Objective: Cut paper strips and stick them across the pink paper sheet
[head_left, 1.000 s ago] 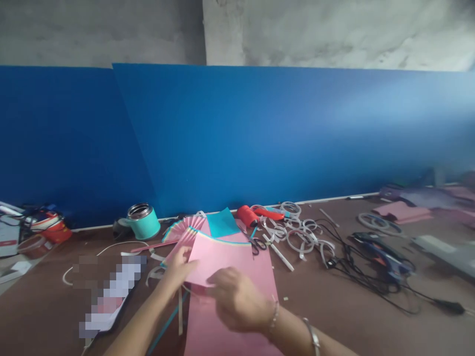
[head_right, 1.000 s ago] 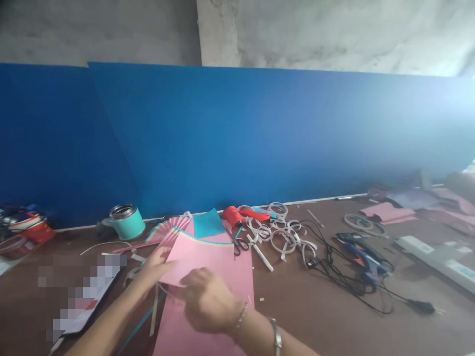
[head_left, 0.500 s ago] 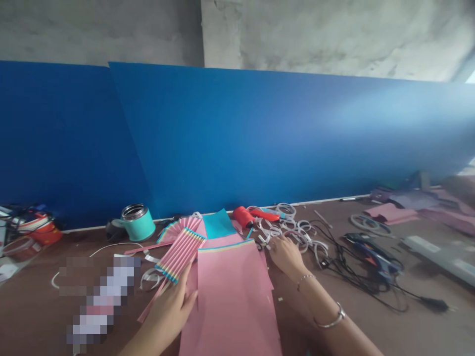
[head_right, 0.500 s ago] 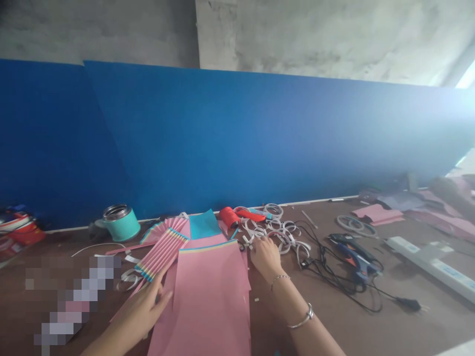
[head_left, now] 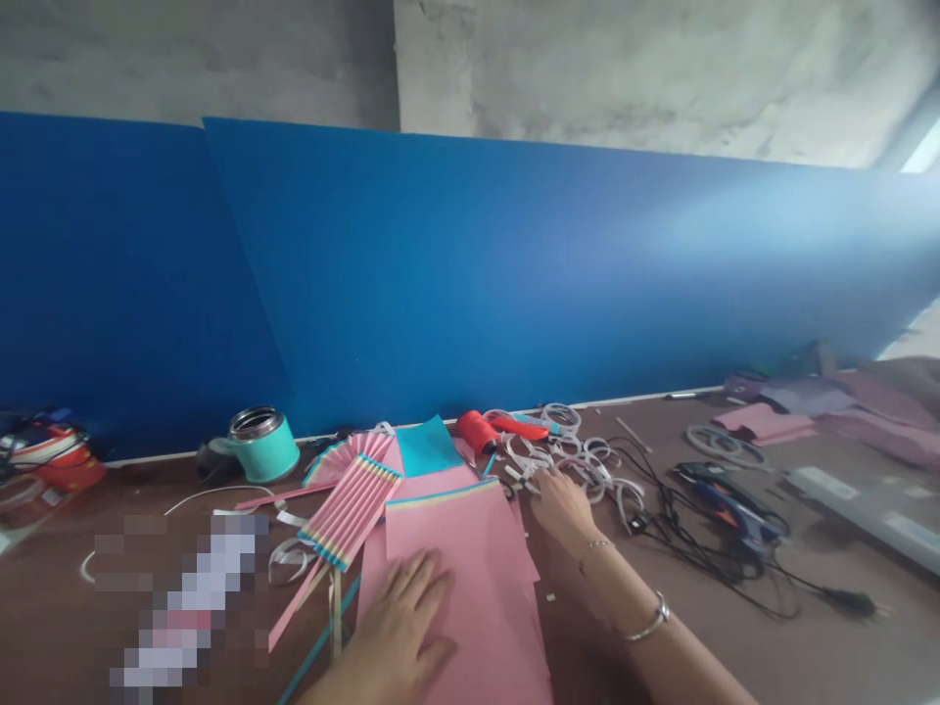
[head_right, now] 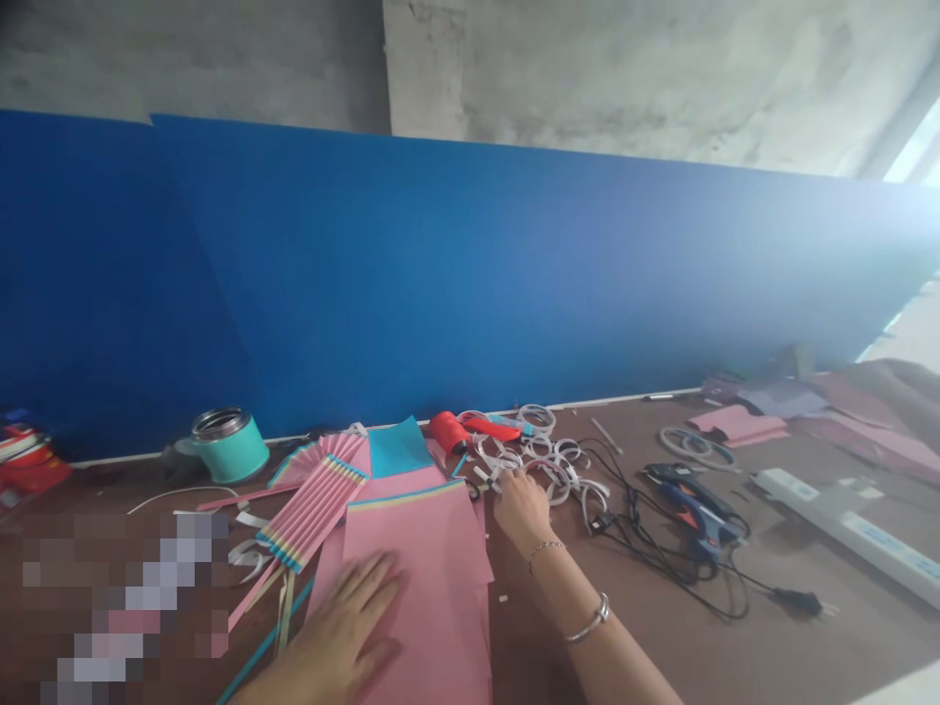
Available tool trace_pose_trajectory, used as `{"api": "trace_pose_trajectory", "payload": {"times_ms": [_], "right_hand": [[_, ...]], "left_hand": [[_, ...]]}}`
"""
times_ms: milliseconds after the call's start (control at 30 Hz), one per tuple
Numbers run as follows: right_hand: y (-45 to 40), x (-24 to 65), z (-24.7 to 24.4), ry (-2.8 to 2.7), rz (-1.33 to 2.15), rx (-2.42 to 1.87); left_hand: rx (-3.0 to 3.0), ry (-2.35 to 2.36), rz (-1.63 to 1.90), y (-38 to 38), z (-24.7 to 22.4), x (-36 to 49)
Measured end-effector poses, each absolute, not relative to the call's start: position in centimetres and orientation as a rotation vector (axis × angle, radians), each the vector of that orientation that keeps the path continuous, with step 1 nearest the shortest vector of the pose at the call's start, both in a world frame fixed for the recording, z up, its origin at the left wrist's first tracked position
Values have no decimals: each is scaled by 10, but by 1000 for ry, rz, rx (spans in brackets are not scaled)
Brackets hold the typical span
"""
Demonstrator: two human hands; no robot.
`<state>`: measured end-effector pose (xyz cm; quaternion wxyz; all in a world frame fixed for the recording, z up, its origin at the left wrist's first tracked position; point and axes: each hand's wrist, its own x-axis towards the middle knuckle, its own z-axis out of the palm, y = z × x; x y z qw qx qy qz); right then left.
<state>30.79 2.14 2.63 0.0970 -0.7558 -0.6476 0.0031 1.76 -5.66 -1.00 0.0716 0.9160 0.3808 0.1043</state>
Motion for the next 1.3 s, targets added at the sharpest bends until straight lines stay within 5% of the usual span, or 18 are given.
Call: {"api": "trace_pose_trajectory", "payload": {"times_ms": [633, 1133, 1300], "right_hand": [[29, 283, 12, -1846, 13, -1844], [29, 301, 14, -1710, 40, -1946], [28, 299, 16, -1728, 41, -1983]], "left_hand": [[2678, 1258, 387, -54, -7, 9], [2686, 1526, 586, -53, -8, 6], [2760, 1238, 547, -53, -3, 7]]}}
